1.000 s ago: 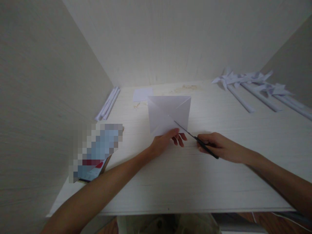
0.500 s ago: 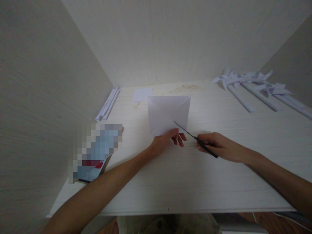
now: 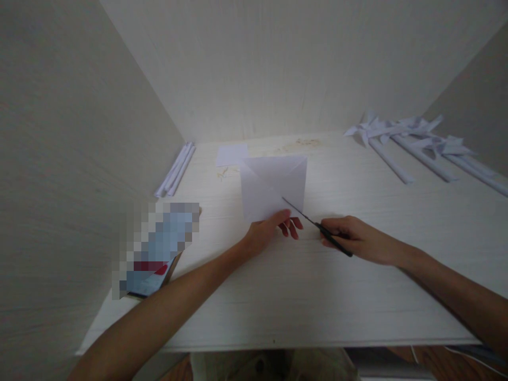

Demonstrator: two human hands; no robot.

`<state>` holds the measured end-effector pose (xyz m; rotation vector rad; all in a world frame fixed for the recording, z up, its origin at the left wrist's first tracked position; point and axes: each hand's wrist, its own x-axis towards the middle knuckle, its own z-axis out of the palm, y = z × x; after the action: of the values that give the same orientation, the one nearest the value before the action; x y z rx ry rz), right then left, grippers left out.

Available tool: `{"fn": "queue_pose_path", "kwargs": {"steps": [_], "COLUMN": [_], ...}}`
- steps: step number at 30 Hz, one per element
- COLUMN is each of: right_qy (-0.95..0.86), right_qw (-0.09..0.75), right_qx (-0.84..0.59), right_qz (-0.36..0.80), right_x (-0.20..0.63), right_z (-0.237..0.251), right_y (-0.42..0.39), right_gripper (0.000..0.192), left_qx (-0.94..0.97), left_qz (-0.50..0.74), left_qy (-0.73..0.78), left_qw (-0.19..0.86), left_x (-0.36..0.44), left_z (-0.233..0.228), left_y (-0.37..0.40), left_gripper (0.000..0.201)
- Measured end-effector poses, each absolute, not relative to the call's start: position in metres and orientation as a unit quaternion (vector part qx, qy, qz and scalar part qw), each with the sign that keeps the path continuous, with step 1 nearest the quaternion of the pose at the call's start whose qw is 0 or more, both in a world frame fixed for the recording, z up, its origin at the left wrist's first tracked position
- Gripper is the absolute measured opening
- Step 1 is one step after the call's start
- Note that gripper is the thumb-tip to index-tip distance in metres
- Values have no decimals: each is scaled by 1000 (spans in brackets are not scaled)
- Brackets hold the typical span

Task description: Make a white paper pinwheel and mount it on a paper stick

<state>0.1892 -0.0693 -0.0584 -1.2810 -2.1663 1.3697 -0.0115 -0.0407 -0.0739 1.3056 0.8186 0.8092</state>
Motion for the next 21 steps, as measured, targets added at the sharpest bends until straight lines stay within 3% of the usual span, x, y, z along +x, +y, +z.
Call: {"fn": "queue_pose_path", "kwargs": {"steps": [10,21], "right_qy": [-771,-769], "right_qw": [142,143], "right_qx": [-451,-450], "right_qz": [426,431], "right_x": [189,189], "right_z": [-59,-59], "right_y": [-69,-69], "right_gripper": [23,24], "left_qx": [511,546], "left_qz": [476,430], "left_qy": [427,428], "left_qw": [574,579], "left_x": [-10,-11], "left_z": [-71,-71], "left_y": [-43,-42], "left_gripper": [34,39]}}
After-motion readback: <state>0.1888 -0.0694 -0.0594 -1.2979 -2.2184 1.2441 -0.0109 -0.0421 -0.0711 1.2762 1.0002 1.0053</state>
